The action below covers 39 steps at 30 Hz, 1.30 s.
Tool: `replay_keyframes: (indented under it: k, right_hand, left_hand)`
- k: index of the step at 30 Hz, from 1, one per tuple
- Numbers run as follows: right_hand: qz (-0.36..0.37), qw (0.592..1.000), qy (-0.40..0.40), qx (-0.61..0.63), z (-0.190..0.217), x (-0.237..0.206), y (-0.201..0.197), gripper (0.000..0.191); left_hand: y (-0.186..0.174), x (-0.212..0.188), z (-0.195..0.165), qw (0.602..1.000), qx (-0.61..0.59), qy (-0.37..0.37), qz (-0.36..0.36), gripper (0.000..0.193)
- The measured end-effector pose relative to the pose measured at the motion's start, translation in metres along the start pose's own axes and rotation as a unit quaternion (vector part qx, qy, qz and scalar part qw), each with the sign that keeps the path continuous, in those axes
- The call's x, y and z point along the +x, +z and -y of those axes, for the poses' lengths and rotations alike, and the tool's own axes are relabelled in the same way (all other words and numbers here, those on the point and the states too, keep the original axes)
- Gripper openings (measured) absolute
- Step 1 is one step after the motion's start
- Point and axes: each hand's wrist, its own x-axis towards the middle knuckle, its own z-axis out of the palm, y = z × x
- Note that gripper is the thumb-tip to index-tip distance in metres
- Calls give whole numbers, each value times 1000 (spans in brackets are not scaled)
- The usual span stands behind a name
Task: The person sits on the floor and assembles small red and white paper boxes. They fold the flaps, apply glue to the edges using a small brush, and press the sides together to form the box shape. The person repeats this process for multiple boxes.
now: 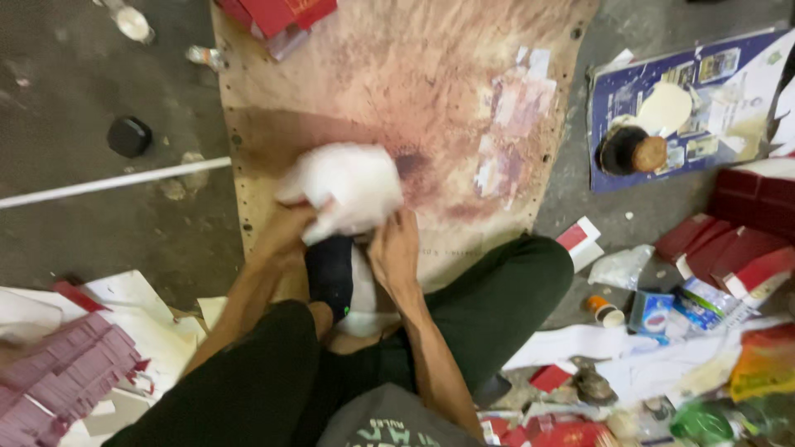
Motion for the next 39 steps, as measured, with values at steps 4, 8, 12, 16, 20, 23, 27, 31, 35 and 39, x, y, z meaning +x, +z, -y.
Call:
replay_keyframes:
  k: [4,8,12,16,20,23,27,31,35,39]
  right_hand:
    - [-72,997,10,18,5,1,-4,31]
    - [-13,1000,14,6,7,-1,-6,23]
    - [-43,998,8,51,3,1,1,30]
    - [33,988,-25,-151,-1,1,4,24]
    - [-32,999,32,24,5,-1,0,38]
    - [26,1000,0,-13,13,2,-6,34]
    - [-45,998,-1,31,18,6,-9,36]
    - [3,999,-36,-36,15,4,-6,33]
    - [-14,996,52,65,15,5,-3,29]
    - [-6,1000,17,8,19,8,-7,35]
  left_hand:
    - [1,0,-2,985,3,170,-10,47]
    - [2,0,-5,992,-68,103,5,48]
    - [2,1,-9,986,-16,165,7,48]
    - [0,2,-13,992,-58,114,18,49]
    - [1,3,-16,982,-13,187,-6,49]
    - [1,4,-18,989,-114,98,-14,49]
    - [1,3,-20,973,27,228,23,50]
    - [1,3,-21,990,-100,95,3,51]
    - [2,2,-20,973,19,229,12,51]
    - [2,2,-19,989,-106,106,-9,52]
